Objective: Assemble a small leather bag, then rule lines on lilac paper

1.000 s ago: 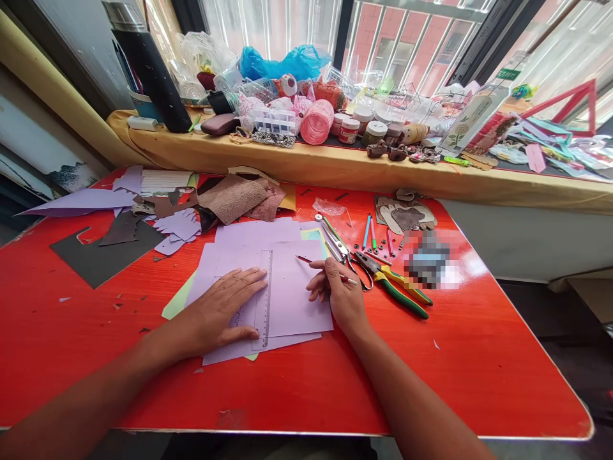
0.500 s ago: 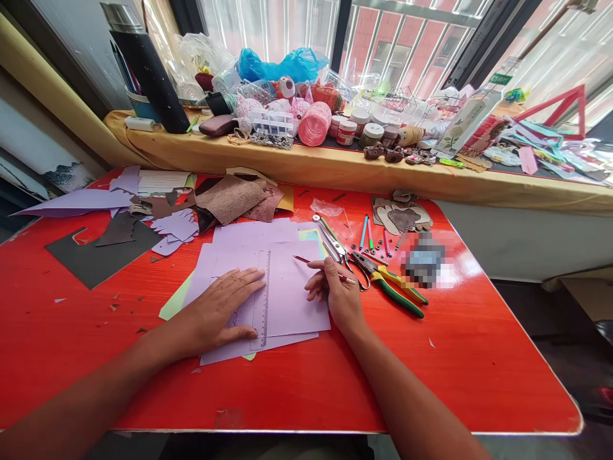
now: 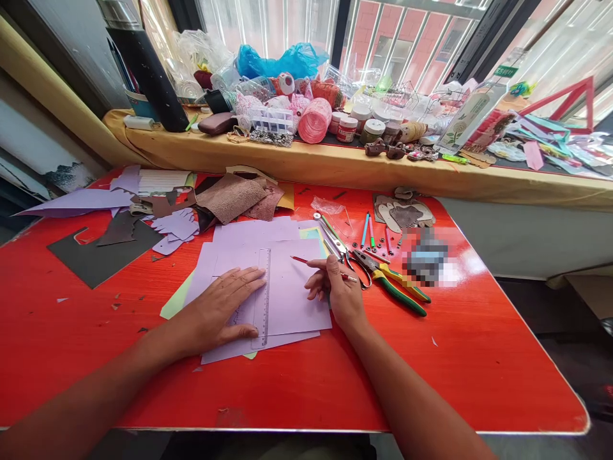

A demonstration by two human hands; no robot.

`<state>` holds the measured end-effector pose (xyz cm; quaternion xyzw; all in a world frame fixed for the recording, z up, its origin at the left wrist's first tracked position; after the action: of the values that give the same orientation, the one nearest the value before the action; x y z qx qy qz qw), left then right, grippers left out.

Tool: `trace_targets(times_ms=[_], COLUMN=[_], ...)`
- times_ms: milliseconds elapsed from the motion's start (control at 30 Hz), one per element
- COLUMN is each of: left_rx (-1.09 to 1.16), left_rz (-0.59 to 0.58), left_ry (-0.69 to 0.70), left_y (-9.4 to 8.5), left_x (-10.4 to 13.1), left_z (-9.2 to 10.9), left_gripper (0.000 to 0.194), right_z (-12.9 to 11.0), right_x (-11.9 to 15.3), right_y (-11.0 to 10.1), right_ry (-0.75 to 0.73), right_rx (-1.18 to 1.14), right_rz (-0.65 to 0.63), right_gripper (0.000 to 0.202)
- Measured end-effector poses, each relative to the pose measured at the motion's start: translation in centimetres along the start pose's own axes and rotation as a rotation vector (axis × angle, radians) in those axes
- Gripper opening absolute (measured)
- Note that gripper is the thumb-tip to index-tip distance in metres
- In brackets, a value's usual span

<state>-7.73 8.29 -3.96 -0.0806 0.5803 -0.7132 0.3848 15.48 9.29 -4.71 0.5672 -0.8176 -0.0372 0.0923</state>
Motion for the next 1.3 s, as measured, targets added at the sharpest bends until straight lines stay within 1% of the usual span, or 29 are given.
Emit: trace_targets(times_ms=[567,800,1167,1300], left_rx=[0.004,0.023,0.009,0.017], left_rz=[-0.012,0.009,-0.023,-0.038], left_ry=[0.001,0.004,0.001,-0.001], left_y=[0.04,-0.19,-0.06,-0.04], left_x=[0.1,0.04,0.0,-0.07], left_z=[-0.05,0.04,0.0,0.04], left_gripper=[0.087,0.087,0.088,0.089], right_z=[0.07,0.2,0.07,0.07], right_x=[0.08,0.18,0.26,0.23], right_y=[0.33,0.3,0.13,0.26], right_ry=[0.007,0.023,0.028,0.033], right_rx=[0.009,0.023,0.037,0.036], right_rz=[-0.028,-0.025,-0.012,-0.019], right_gripper=[0.064,0.068,0.074,0.073])
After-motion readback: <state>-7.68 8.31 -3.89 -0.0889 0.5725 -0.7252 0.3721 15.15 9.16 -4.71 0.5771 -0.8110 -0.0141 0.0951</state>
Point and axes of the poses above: each hand's wrist, its own x-axis away from the middle knuckle, its own y-axis out of the palm, z = x × y, the point moved 10 cm from there along -x, towards the middle knuckle, and after that the axes turned 12 degrees about z, right-handed, at the moved point
